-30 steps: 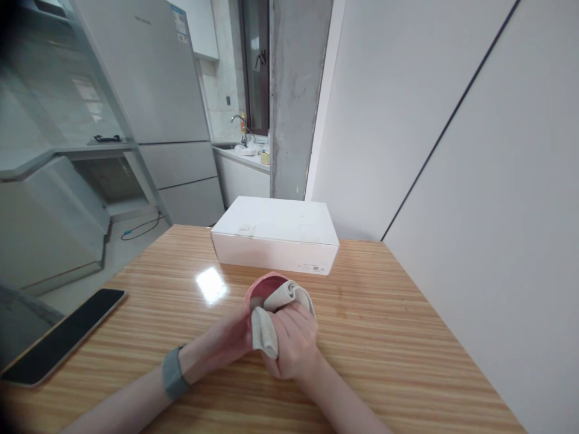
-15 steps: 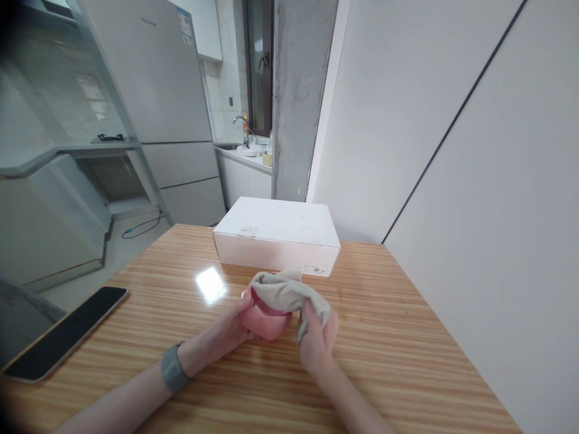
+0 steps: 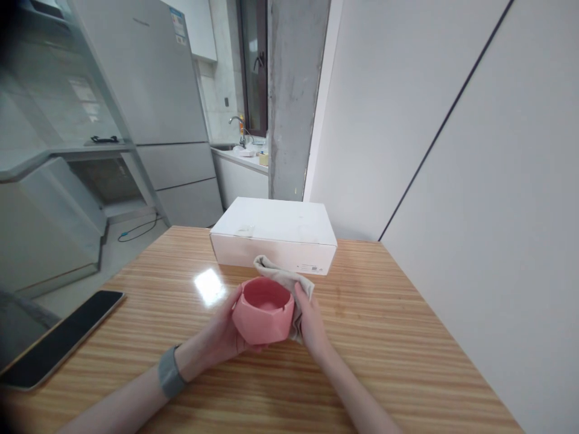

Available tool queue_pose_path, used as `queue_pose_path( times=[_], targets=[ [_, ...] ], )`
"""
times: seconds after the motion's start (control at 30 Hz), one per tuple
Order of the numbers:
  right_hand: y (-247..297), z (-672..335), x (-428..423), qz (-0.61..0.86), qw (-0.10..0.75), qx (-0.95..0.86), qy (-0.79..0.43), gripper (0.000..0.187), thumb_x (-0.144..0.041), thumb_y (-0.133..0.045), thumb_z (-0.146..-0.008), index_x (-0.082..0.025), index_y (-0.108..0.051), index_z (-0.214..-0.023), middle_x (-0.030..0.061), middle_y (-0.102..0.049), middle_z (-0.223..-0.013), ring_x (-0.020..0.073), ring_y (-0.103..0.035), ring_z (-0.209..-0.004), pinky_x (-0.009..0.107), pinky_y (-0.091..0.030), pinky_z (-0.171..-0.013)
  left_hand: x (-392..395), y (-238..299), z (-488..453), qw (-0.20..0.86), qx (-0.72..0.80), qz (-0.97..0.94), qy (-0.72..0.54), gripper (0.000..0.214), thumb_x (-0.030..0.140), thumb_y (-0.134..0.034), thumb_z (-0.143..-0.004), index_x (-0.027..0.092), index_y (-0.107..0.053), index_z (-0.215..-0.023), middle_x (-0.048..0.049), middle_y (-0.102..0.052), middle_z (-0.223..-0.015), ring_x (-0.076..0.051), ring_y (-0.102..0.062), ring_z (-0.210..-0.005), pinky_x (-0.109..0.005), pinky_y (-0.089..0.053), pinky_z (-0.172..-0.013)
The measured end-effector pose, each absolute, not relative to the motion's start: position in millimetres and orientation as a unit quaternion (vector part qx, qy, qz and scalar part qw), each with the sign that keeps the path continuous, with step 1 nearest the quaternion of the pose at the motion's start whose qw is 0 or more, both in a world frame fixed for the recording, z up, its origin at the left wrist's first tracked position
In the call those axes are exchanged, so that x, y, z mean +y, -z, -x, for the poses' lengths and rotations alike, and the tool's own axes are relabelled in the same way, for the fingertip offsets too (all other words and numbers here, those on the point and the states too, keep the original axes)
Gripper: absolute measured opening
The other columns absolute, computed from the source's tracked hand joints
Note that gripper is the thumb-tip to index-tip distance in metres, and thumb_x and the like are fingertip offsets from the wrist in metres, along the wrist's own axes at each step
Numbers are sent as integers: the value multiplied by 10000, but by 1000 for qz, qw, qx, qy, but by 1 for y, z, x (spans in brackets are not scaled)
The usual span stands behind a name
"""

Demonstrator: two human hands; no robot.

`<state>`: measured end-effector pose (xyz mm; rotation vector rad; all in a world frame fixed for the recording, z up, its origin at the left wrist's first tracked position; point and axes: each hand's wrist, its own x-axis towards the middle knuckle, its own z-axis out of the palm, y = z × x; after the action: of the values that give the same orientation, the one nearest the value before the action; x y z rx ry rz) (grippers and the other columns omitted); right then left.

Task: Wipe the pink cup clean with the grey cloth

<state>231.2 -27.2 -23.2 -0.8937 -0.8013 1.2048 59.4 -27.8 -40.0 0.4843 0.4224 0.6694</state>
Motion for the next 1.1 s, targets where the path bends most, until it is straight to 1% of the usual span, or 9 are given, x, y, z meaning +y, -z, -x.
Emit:
queue_pose_path(
  times=[0.13, 0.23, 0.37, 0.53, 0.63, 0.73, 0.83, 0.93, 1.1],
  targets=[
    [27, -231, -24, 410, 654, -359, -524, 448, -587, -726, -726, -239, -749, -1008, 62, -761, -1103, 313, -607, -1211, 475, -371, -1123, -32, 39, -61, 857, 215, -254, -394, 486, 488, -488, -954, 144, -607, -1276, -142, -679, -1226, -246, -670, -1042, -341, -587, -795],
    [31, -230, -26, 421, 656, -368, -507, 450, -593, -700, -751, -257, -738, -1047, 54, -740, -1163, 297, -578, -1249, 470, -329, -1150, -36, 35, -63, 832, 213, -283, -428, 452, 419, -556, -938, 129, -605, -1281, -150, -653, -1270, -270, -609, -1163, -374, -533, -929],
    [33, -223, -35, 405, 654, -394, -503, 416, -553, -681, -794, -281, -718, -1107, 32, -714, -1221, 258, -550, -1281, 429, -307, -1173, -39, 27, -65, 802, 201, -289, -482, 500, 323, -650, -890, 207, -540, -1364, -103, -614, -1344, -273, -527, -1275, -397, -448, -1043],
    [39, -220, -38, 418, 673, -376, -481, 452, -554, -663, -809, -278, -690, -1166, 31, -695, -1258, 255, -513, -1321, 433, -302, -1176, -32, 26, -64, 876, 144, -227, -400, 672, 623, -393, -938, 157, -488, -1412, -140, -527, -1436, -295, -452, -1352, -417, -362, -1108],
    [46, -225, -32, 409, 679, -356, -494, 433, -535, -673, -805, -277, -698, -1152, 21, -679, -1286, 254, -502, -1332, 424, -284, -1186, -30, 30, -66, 875, 160, -249, -382, 664, 612, -293, -968, 183, -429, -1456, -119, -516, -1450, -269, -454, -1354, -400, -358, -1099],
    [49, -232, -25, 386, 674, -334, -535, 396, -527, -677, -797, -284, -719, -1108, 17, -707, -1238, 267, -561, -1274, 435, -330, -1161, -32, 32, -66, 863, 175, -270, -390, 603, 559, -305, -988, 191, -448, -1444, -104, -509, -1459, -242, -470, -1339, -366, -375, -1084],
    [44, -237, -22, 366, 656, -327, -573, 338, -468, -725, -760, -260, -750, -1025, 38, -751, -1140, 304, -610, -1209, 468, -401, -1107, -32, 36, -61, 859, 205, -278, -379, 532, 489, -429, -977, 159, -512, -1386, -140, -580, -1377, -251, -567, -1234, -376, -448, -1023],
    [35, -238, -25, 357, 629, -322, -611, 312, -467, -730, -758, -245, -762, -976, 46, -770, -1086, 318, -613, -1204, 473, -410, -1096, -30, 45, -53, 850, 229, -310, -360, 517, 459, -616, -886, 125, -587, -1280, -175, -683, -1183, -260, -683, -990, -380, -556, -843],
    [25, -235, -30, 348, 570, -344, -660, 486, -587, -659, -787, -225, -726, -1103, 74, -763, -1098, 326, -603, -1221, 482, -437, -1065, -25, 57, -47, 845, 215, -329, -362, 510, 295, -821, -702, 142, -644, -1155, -120, -715, -1009, -165, -665, -732, -282, -584, -623]
  ],
)
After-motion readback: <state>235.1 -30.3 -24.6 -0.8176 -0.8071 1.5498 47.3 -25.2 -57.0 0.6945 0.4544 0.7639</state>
